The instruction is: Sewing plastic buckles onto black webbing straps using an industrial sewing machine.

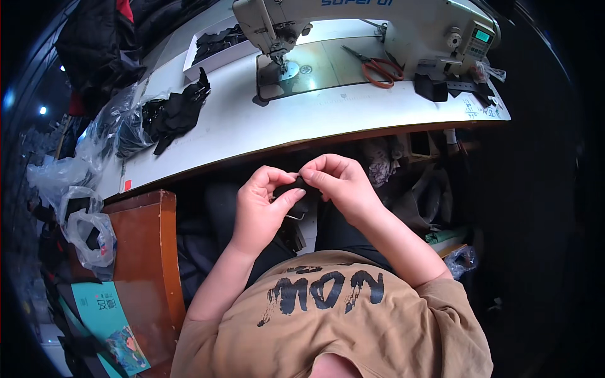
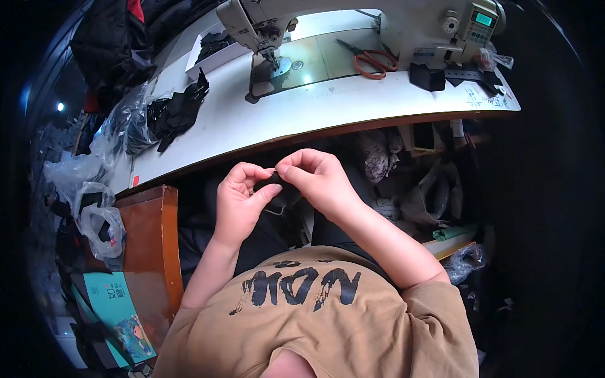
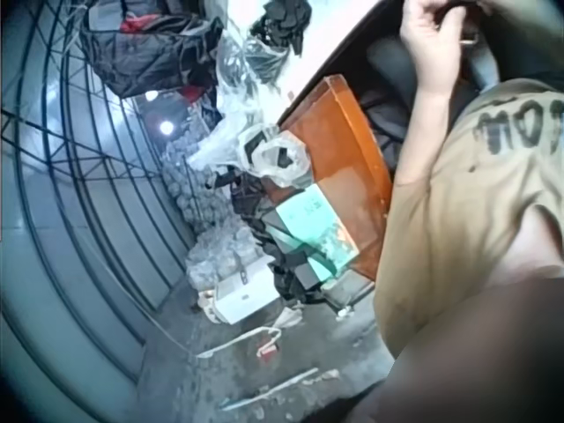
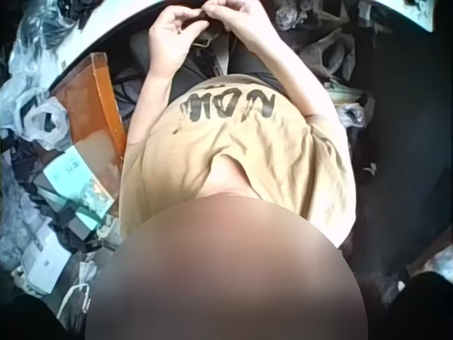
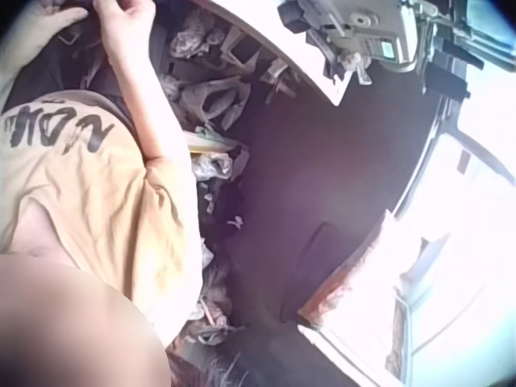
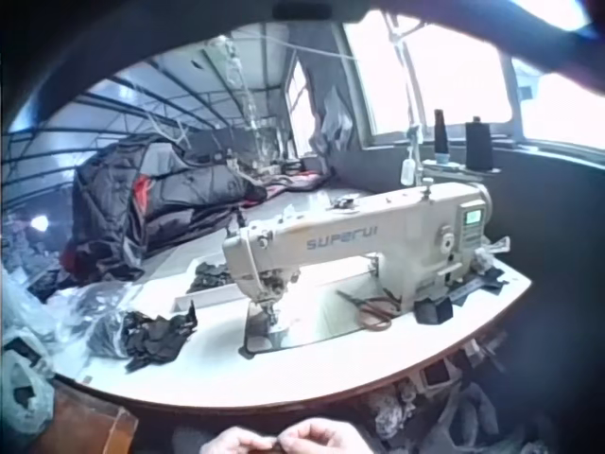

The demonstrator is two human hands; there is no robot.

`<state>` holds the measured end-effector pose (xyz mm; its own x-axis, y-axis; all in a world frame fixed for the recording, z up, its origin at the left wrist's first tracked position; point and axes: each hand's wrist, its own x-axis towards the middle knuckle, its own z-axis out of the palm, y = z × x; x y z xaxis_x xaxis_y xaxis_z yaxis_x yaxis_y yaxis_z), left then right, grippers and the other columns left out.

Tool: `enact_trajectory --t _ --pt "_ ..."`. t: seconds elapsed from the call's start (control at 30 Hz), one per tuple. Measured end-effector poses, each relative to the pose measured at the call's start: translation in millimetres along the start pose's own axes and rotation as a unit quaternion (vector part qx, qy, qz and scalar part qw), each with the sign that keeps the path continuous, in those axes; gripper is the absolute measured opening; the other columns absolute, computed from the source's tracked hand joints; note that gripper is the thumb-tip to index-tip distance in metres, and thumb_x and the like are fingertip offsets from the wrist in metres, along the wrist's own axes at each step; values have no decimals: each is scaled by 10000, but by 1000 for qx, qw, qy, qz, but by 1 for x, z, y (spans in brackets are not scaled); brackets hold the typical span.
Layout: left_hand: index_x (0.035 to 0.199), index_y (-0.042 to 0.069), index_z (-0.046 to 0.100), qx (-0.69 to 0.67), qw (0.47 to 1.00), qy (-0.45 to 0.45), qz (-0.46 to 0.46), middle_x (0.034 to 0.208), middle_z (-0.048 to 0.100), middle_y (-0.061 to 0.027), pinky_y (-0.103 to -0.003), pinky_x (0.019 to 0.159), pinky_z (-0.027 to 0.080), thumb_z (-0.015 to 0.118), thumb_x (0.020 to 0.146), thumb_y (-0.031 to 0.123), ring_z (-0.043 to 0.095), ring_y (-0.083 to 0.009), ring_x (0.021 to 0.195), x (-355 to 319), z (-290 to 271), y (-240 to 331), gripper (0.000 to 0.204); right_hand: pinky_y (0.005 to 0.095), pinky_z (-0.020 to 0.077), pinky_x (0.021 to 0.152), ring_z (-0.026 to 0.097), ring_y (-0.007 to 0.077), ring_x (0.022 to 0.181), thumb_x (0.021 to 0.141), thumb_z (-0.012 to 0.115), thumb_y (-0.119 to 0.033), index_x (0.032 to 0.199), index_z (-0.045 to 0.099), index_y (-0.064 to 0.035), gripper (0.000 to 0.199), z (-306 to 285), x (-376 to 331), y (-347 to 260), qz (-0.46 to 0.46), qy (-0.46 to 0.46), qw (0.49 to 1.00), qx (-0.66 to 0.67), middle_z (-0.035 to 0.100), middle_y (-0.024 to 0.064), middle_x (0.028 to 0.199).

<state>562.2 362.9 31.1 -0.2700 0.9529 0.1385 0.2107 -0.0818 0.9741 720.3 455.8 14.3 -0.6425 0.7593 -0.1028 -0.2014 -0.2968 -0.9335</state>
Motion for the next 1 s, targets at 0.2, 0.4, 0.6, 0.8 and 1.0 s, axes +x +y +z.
enact_trajectory --t 0.2,0.4,0.6,0.8,1.0 --pt "965 5 624 -159 984 -3 -79 1021 714 -94 -256 858 553 733 879 -54 667 -103 926 -2 -2 -7 151 209 508 608 653 73 759 966 698 -197 1047 698 -35 181 -5 -4 6 33 16 997 69 708 16 908" --pt "970 9 560 -178 983 0 -49 1006 726 -125 -228 684 582 656 957 -4 693 -109 812 1 -2 2 98 195 504 522 689 104 686 1015 621 -225 1069 665 -5 231 -13 -4 -5 197 -102 973 68 698 48 868" --pt "980 45 537 -134 988 -7 -79 877 713 -66 -157 476 450 657 978 73 617 -35 628 3 -8 2 123 192 511 527 675 87 651 1007 630 -195 1067 655 -16 190 -16 0 8 182 -110 975 58 707 49 857" --pt "961 52 567 -132 987 -5 -91 1038 705 -112 -132 438 398 675 952 45 593 -14 645 4 -1 3 109 180 455 521 605 37 624 981 682 -224 982 691 -73 151 -12 8 4 95 16 995 -35 679 -32 817" --pt "917 11 606 -134 985 4 -112 1016 689 -88 -196 641 526 718 918 11 625 -51 756 6 1 2 112 172 434 538 541 13 617 976 696 -239 972 708 -60 180 -5 7 -5 32 39 994 -97 657 -56 785"
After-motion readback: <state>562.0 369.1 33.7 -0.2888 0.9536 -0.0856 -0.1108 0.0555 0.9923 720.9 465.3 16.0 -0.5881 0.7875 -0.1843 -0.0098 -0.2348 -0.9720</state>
